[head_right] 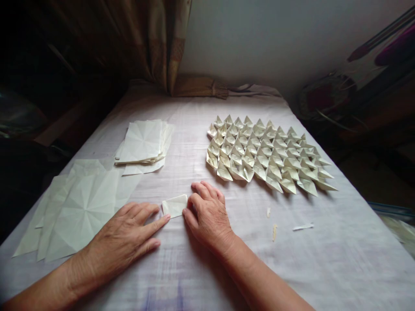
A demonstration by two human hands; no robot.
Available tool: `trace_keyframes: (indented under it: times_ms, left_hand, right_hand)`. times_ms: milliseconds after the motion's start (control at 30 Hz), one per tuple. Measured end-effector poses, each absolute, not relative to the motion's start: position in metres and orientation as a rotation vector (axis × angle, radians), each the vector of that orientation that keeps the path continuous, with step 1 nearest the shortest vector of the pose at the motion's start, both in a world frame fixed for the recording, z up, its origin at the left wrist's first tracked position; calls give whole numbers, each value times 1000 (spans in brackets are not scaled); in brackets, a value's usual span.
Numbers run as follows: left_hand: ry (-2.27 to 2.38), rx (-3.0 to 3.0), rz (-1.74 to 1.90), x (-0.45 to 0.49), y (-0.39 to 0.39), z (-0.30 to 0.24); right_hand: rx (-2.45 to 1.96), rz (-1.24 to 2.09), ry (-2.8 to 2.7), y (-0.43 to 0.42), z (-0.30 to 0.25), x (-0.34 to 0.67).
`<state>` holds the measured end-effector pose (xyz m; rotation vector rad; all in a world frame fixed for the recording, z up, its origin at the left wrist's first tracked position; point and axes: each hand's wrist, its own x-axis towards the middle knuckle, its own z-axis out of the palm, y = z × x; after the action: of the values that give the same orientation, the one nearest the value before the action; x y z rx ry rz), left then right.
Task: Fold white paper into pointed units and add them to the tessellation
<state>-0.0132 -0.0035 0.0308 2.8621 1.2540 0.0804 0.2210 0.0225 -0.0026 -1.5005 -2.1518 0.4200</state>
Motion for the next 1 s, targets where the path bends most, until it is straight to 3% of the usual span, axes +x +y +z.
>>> trace_keyframes:
  times_ms: [1000]
  left_hand:
    - [1132, 2704, 79, -22, 15, 39]
  right_hand:
    - [-1493, 383, -2101, 25, -10, 234]
